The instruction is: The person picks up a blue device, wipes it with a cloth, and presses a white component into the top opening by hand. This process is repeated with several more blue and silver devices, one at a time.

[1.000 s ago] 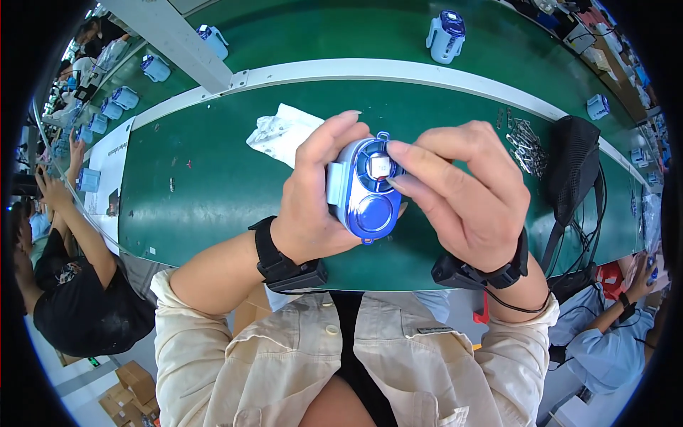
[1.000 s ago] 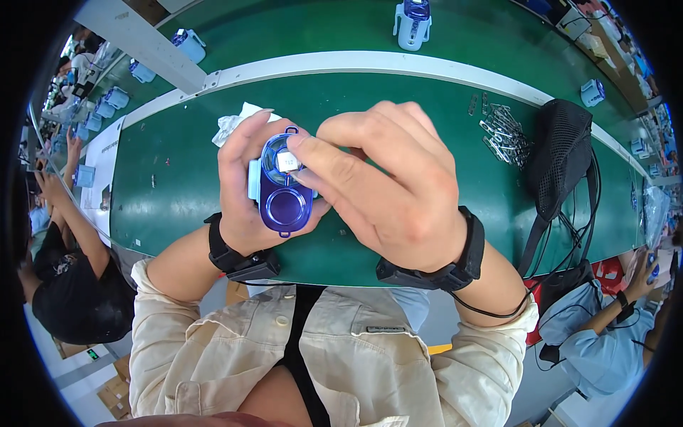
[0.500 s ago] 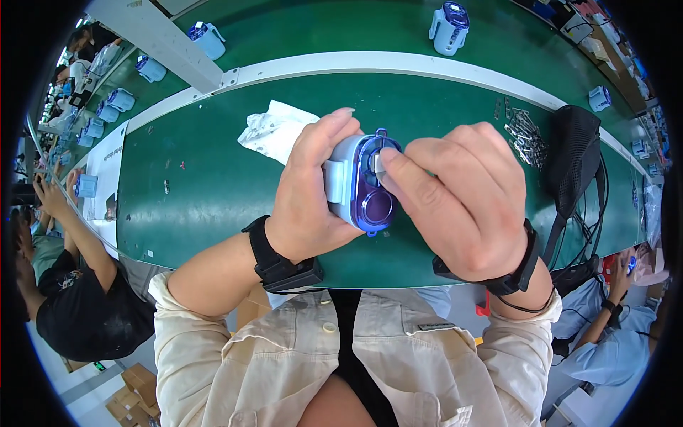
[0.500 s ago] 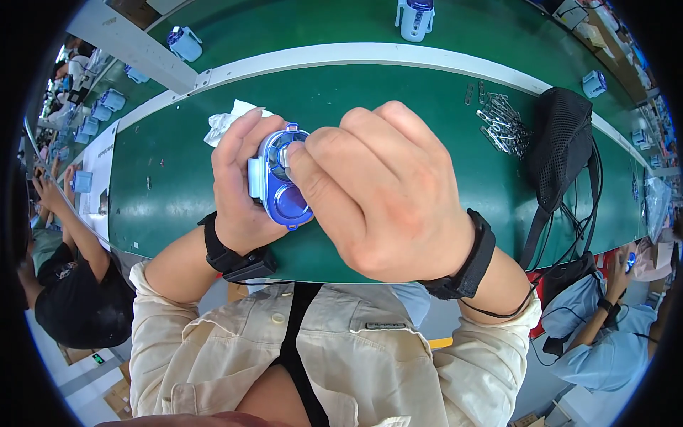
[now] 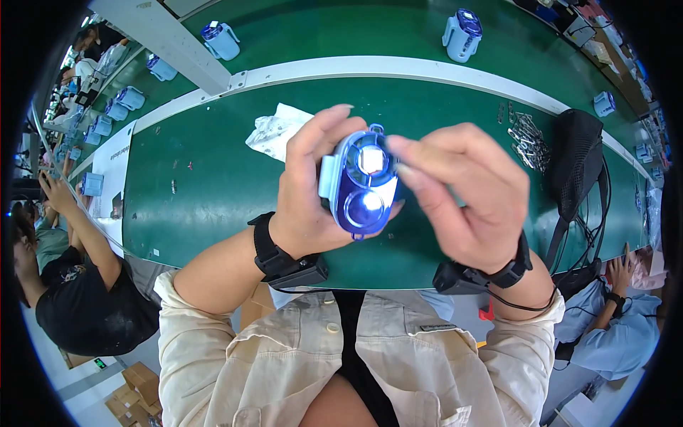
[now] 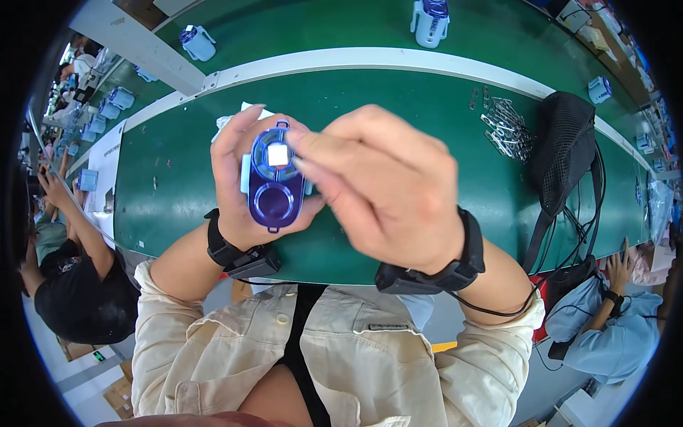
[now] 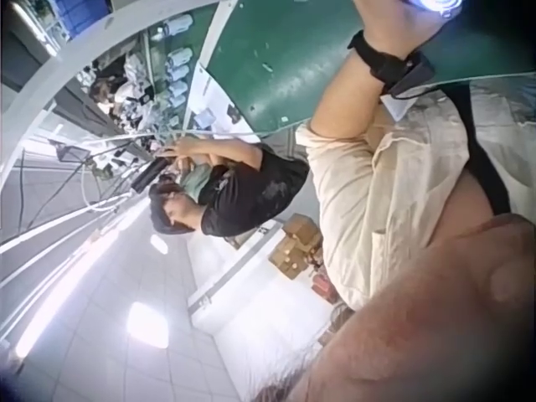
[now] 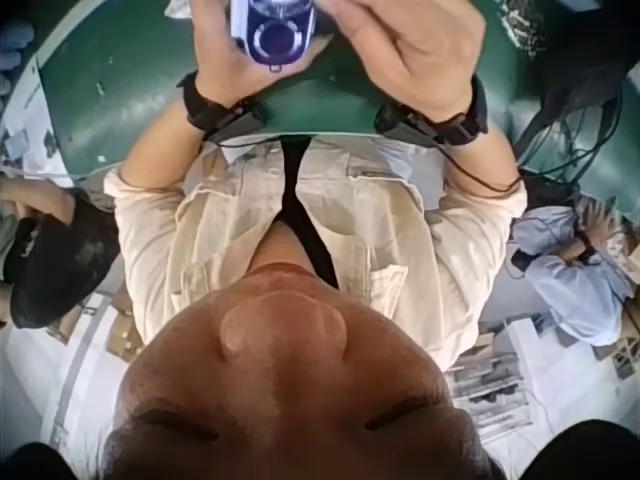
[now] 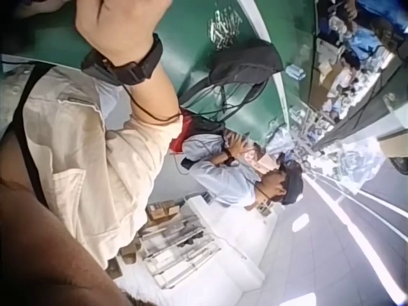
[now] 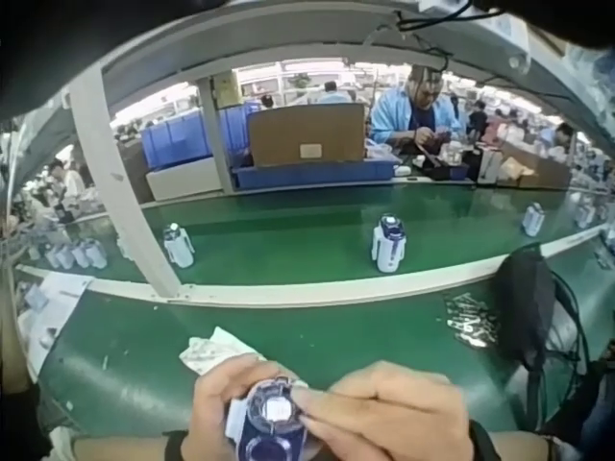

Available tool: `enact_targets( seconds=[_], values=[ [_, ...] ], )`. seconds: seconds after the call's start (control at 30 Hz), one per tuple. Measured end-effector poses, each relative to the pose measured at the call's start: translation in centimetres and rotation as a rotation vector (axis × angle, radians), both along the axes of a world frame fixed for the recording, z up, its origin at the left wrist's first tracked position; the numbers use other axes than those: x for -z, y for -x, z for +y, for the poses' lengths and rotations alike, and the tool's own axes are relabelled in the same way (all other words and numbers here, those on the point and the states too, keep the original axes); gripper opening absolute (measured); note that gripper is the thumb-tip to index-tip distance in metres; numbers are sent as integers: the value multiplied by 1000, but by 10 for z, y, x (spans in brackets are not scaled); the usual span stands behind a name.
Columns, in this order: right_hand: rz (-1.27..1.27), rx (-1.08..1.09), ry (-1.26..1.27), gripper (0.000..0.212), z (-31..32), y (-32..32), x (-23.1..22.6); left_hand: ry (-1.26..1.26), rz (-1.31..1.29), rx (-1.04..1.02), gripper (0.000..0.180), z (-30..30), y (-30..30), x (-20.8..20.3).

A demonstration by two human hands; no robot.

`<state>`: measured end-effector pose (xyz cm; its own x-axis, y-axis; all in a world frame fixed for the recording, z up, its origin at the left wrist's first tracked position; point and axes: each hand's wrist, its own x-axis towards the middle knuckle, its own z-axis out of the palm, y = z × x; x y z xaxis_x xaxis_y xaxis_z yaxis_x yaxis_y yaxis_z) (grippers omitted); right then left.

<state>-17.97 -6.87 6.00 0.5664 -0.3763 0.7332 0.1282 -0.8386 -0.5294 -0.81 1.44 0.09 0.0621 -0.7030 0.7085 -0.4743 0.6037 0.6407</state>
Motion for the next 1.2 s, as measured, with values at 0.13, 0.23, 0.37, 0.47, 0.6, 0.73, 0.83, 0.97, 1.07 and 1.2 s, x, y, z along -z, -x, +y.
enact_targets(
  seconds=[0.13, 0.23, 0.37, 0.47, 0.6, 0.73, 0.83, 0.97, 1.07, 1.2],
  values=[
    [1, 37, 152, 30, -11, 8, -5, -14, -46, 26, 100, 2, 1, -8],
    [52, -21, 248, 30, -9, 6, -13, -18, -102, -8, 100, 4, 0, -9],
    [72, -26, 286, 31, -7, 6, -15, 43, -118, -34, 96, 0, 2, -6],
    [100, -23, 304, 30, -9, 8, -12, 87, -127, -38, 94, -4, 3, -4],
    [104, 41, 288, 27, -3, 6, -10, 98, -155, -58, 92, -3, 4, -4],
    [69, 109, 224, 24, 4, 1, -5, 68, -136, -88, 91, -1, 5, -1],
    [57, 152, 165, 22, 11, -2, -1, 62, -136, -89, 91, 0, 5, 0],
    [78, 203, 95, 21, 15, 0, -1, 29, -145, -91, 91, 1, 5, -2],
    [101, 203, 81, 22, 14, 0, -3, -41, -173, -51, 100, 4, 2, -1],
    [112, 10, -111, 21, 1, 10, -13, -56, 1, 40, 95, 2, 2, -2]
  ],
)
